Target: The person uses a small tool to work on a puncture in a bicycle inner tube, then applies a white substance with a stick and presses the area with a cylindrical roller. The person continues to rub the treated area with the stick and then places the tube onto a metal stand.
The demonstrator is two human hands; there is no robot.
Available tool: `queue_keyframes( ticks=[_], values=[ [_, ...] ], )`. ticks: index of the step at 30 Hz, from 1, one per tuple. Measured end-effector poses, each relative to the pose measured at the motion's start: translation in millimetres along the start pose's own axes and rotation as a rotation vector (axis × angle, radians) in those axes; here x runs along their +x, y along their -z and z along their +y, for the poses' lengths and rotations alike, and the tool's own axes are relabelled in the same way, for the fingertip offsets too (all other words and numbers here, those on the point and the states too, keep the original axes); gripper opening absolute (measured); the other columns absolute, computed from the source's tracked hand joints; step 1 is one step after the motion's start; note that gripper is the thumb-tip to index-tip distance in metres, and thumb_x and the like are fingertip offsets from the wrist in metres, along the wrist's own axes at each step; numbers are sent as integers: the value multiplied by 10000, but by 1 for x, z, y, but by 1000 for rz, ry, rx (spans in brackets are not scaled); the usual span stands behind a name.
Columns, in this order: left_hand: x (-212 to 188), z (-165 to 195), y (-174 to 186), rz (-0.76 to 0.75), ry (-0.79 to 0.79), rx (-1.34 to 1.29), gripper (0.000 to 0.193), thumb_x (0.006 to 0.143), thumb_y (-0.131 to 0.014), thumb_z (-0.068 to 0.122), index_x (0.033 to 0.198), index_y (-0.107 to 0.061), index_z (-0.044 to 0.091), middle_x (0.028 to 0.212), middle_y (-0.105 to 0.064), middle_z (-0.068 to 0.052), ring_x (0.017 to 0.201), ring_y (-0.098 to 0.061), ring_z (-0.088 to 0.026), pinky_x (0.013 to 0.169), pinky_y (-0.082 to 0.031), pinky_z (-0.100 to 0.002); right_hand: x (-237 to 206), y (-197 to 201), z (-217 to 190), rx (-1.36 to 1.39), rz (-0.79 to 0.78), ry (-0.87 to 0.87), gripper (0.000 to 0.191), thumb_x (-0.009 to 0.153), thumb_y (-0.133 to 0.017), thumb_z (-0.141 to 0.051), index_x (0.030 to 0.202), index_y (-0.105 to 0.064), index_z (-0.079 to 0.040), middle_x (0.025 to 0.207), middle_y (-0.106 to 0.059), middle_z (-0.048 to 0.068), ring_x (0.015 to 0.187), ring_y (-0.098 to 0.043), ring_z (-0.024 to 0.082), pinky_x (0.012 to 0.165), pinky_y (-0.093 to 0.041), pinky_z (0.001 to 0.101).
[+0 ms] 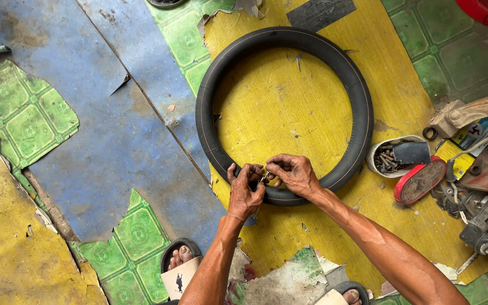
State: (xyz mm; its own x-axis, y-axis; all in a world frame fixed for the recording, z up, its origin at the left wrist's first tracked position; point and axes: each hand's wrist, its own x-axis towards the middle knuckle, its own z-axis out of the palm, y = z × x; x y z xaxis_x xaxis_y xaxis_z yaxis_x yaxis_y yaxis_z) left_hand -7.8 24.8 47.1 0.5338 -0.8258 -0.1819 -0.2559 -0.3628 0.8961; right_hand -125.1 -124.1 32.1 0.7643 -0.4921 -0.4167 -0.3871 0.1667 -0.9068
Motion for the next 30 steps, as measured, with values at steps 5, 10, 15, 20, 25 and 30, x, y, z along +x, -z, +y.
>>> queue_keyframes(
  ticks=[5,10,15,20,25,30],
  values=[
    [0,2,0,1,-3,-13,292,811,-599,45,1099,-556,69,855,-767,-59,877,-710,-225,1227,-66,-515,-3,-4,2,-16,33,23,251,934,-713,-165,1115,-735,7,851,-782,80,683,-747,116,562,-621,260],
    [1,1,-1,-16,4,-36,279,809,-583,29,1082,-550,80,863,-774,-46,898,-727,-210,1227,-52,-518,-5,-6,-6,-206,92,202,231,916,-741,-158,1082,-739,3,874,-783,133,679,-749,187,569,-590,304],
    [2,-6,-4,-25,-9,-32,247,823,-594,27,1059,-541,77,858,-762,-48,909,-726,-220,1224,-51,-529,-8,-5,-19,-570,151,508,166,887,-756,-113,951,-726,37,848,-753,205,701,-751,295,573,-568,368],
    [3,-13,-9,13,-60,31,238,815,-608,19,1040,-561,80,856,-723,-66,890,-714,-240,1221,-85,-530,0,-5,-26,-700,70,313,165,895,-723,-110,859,-713,51,616,-666,228,523,-710,275,442,-524,413],
    [4,-14,-10,-12,-15,12,257,822,-578,18,1070,-529,69,807,-740,-56,864,-704,-248,1225,-85,-528,14,-7,-23,-708,-35,198,237,928,-685,-173,853,-723,49,543,-654,205,423,-660,251,371,-487,429],
    [5,-17,-10,-18,-18,1,288,819,-562,15,1098,-507,58,807,-772,-70,891,-723,-249,1225,-91,-526,14,-7,-19,-626,33,428,209,857,-722,-174,855,-750,32,664,-700,208,559,-692,232,502,-542,374]
  ],
)
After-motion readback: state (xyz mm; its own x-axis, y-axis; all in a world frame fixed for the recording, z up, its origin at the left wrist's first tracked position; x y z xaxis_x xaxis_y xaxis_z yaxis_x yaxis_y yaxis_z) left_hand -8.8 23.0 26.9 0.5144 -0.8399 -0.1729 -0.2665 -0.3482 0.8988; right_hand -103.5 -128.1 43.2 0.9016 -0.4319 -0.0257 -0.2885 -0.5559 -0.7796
